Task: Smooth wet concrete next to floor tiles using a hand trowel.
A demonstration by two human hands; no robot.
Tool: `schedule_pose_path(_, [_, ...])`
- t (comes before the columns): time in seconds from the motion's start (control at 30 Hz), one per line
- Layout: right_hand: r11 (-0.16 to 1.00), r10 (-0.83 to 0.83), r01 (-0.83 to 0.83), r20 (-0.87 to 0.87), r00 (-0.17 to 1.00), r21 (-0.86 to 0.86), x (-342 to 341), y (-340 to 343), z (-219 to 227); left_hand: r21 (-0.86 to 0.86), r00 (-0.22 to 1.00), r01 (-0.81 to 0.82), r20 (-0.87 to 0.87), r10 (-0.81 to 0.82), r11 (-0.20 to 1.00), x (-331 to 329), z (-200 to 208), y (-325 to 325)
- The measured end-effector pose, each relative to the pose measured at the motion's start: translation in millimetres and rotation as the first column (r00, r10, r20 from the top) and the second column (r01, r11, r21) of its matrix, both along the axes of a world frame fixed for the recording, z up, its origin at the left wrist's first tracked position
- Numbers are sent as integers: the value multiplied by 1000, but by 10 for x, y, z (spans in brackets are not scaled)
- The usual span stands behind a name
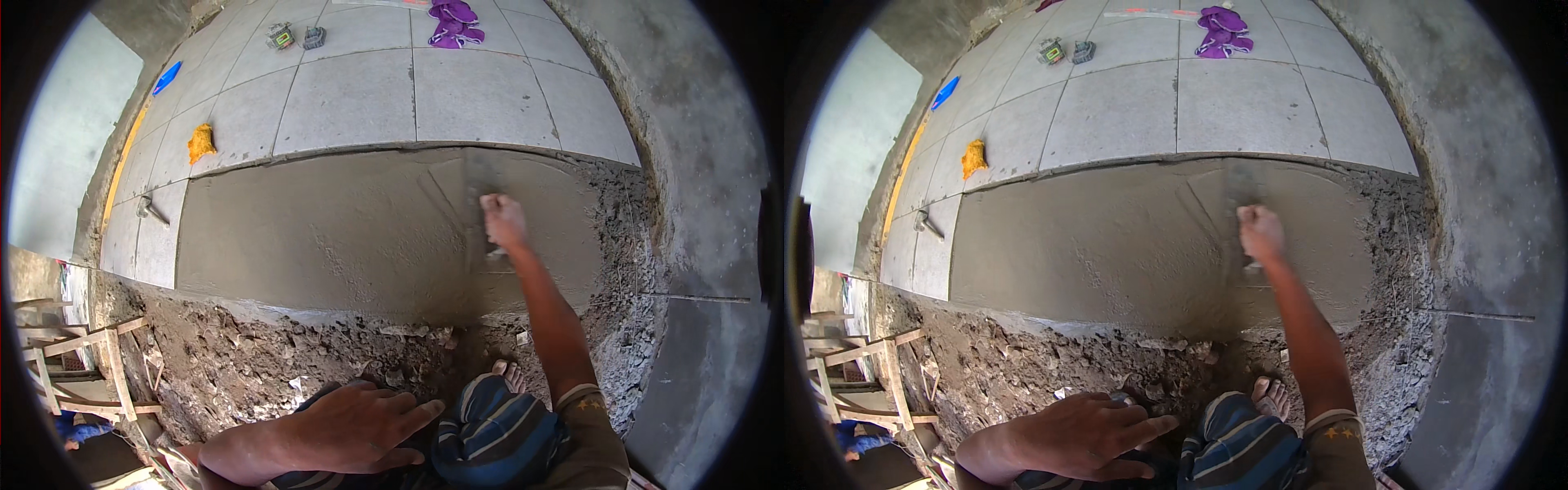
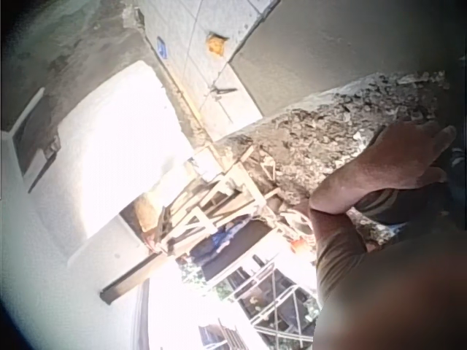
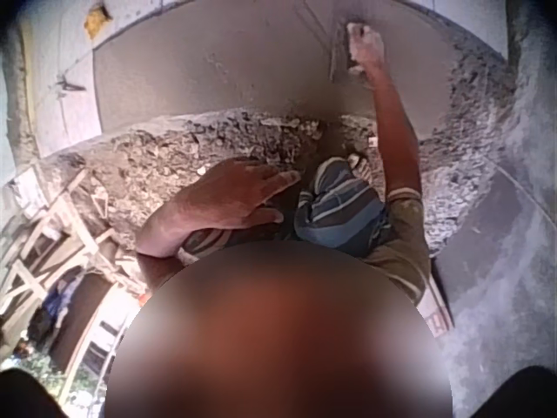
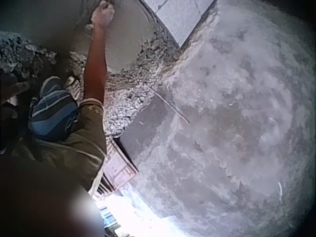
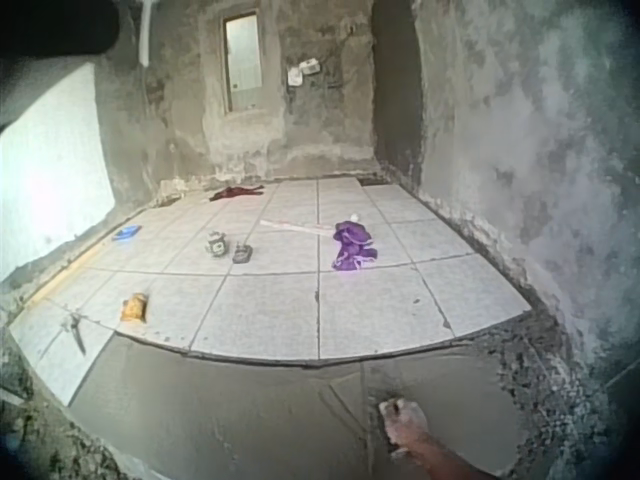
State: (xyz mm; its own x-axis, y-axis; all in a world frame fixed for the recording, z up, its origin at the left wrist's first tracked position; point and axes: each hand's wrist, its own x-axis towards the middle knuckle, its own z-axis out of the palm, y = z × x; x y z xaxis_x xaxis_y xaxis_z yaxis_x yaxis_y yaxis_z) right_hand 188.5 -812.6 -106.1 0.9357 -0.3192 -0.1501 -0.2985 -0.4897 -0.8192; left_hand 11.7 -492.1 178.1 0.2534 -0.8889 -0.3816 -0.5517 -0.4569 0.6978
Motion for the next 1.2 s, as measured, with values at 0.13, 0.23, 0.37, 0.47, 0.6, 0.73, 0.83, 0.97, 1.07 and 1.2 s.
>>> schedule_pose_path(0.13, [978, 185, -172, 104, 977, -115, 285, 1005, -154, -153, 998, -45, 38, 51, 987, -114, -20, 83])
schedule_pose_path(0.23, [938, 340, -335, 37, 940, -89, 362, 1714, -155, 17, 998, 16, -56, -15, 1000, -114, 197, 122])
schedule_pose_path(0.37, [912, 403, -404, -19, 915, -71, 247, 2173, -112, -7, 998, -7, -64, 6, 1000, -87, 168, 201])
schedule_pose_path(0.47, [865, 490, -489, -23, 872, -116, 178, 2161, 24, 18, 997, 4, -76, -3, 1000, -49, 213, 175])
schedule_pose_path(0.6, [851, 454, -474, -135, 881, -226, 197, 1713, 272, 17, 998, -31, -47, 32, 999, -42, 268, 129])
schedule_pose_path(0.73, [848, 301, -369, -228, 926, -380, 260, 658, -20, -15, 999, -21, -26, 20, 1000, 24, 202, -1])
schedule_pose_path(0.83, [895, 81, -125, -119, 990, -428, 21, -58, 131, 73, 999, -36, -36, 39, 997, 53, 175, -96])
schedule_pose_path(0.97, [857, 37, -47, -30, 999, -513, -59, -968, 26, 110, 997, -76, -12, 78, 991, 89, 102, -177])
schedule_pose_path(1.07, [788, -111, 136, 80, 991, -600, -373, -1985, -98, 80, 999, -33, 14, 32, 996, 219, -134, -359])
schedule_pose_path(1.2, [849, -232, 206, 6, 973, -486, -443, -2388, 140, 133, 997, -75, 31, 71, 988, 188, -120, -441])
